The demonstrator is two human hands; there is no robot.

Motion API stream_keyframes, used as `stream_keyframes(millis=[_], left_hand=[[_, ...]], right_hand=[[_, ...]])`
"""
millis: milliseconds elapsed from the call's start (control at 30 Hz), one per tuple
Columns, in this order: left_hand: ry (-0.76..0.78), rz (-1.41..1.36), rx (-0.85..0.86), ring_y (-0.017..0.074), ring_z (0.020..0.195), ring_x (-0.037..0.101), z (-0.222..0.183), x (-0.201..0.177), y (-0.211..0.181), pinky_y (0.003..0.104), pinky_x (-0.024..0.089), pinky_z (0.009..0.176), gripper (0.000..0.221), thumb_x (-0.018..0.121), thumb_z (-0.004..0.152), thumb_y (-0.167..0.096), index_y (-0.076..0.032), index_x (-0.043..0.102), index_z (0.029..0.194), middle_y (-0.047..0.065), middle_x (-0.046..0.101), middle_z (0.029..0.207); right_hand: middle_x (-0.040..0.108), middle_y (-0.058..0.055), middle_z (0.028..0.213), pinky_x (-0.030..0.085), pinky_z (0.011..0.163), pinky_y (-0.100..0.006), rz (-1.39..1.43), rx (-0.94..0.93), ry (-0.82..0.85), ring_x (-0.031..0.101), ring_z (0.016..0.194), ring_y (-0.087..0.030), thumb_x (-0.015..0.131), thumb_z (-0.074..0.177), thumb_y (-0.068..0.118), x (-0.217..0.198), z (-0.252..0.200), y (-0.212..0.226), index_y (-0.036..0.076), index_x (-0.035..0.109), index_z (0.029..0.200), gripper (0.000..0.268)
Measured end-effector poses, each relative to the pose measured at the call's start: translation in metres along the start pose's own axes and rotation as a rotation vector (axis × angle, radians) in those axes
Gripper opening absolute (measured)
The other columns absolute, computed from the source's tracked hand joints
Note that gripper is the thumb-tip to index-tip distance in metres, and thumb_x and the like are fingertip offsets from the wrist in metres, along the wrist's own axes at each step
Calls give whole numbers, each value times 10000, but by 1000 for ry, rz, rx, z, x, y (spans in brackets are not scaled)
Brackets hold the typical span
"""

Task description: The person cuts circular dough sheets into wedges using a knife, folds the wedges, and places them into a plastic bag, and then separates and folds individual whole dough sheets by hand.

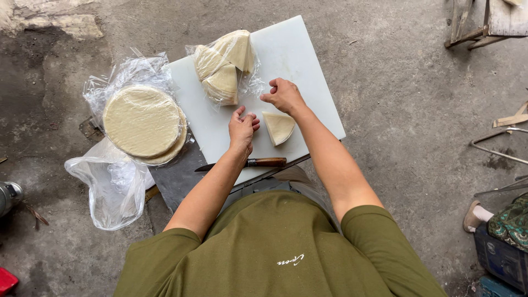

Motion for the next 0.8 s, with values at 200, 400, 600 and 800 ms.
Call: stream_keyframes(millis=[200, 400, 600, 800], left_hand=[[17, 91, 129, 145, 752, 664, -6, 7, -13, 290, 600, 681, 735, 632, 930, -69, -49, 313, 1592, 83, 681, 915], [-183, 378, 161, 152, 637, 674, -11, 37, -43, 330, 569, 575, 639, 719, 921, -214, -96, 475, 1500, 60, 683, 804], [-285, 673, 392, 192, 682, 658, 1, 52, -55, 382, 536, 673, 416, 726, 963, -404, -120, 748, 1266, 47, 721, 772], [-405, 594, 358, 210, 708, 687, -16, 60, -69, 378, 549, 671, 567, 822, 818, -552, -73, 659, 1075, 65, 698, 757]], right_hand=[[731, -63, 800, 552, 703, -327, 232, 29, -128, 670, 748, -175, 785, 878, 325, 37, 16, 11, 14, 710, 924, 323], [709, -58, 745, 541, 617, -287, 224, -93, -117, 633, 660, -121, 797, 862, 294, 14, 3, 22, 30, 633, 845, 310], [652, -42, 791, 515, 630, -288, 451, -137, -110, 576, 717, -121, 729, 964, 488, -7, 4, 25, 21, 644, 925, 476], [643, -159, 954, 605, 670, -385, 1047, 651, 179, 700, 787, -267, 621, 969, 433, 17, 43, -11, 28, 504, 1054, 430]])
Point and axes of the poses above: each hand's wrist, its own z-axis towards the middle knuckle, its own x-axis out of the palm, y = z × x, the point moved 2 cm from there along z, towards the middle knuckle
